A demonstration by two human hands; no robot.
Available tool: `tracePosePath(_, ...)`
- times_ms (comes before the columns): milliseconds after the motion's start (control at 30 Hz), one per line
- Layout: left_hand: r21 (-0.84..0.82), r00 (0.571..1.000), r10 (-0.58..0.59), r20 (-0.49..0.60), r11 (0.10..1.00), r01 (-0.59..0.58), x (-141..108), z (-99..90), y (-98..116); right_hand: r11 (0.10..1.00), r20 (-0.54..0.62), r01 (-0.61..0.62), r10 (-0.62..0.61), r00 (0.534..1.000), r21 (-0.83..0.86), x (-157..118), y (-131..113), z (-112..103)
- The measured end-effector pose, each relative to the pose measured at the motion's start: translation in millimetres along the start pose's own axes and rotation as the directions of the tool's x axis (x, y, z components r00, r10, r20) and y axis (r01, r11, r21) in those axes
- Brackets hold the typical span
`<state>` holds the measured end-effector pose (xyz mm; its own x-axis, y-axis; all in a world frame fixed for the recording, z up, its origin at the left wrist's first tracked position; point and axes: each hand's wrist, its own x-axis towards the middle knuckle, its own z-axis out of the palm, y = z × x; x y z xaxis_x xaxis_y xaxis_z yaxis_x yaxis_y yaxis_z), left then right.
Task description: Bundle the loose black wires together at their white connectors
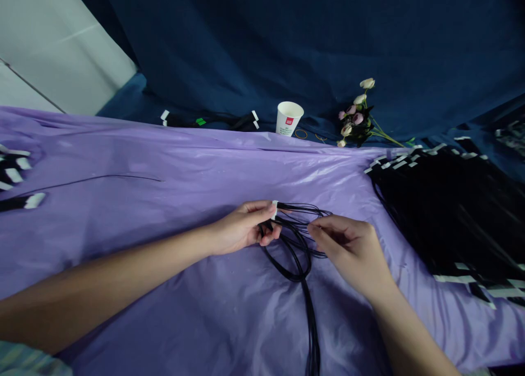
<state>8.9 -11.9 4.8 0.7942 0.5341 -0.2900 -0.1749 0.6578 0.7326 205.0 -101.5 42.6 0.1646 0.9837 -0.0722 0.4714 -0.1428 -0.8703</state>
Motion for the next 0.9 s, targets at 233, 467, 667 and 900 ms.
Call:
tracePosePath(233,-0.024,1.000,0.006,-0.014,1.000,-0.007,2,-1.8,-2,0.997,0.029,0.001,-0.003,1.000,0.075,2,-4,3)
tracePosePath(467,-0.005,1.000,0.012,-0.013,1.000,-0.013,2,-2.1,-4,0.994,-0.009,-0.009,0.010,1.000,0.110,1,-3,10)
tracePosePath(667,0.030,1.000,-0.014,-0.016,0.999,0.014,2,-1.0,-3,0.991,-0.077,0.128,-0.125,0.989,0.039,0,1,19)
tracePosePath(900,0.086,0.998,-0.051,0.026,0.995,0.049,-1,-0.4,-1,0.979,-0.122,0.202,-0.201,0.972,-0.004,2,0,25)
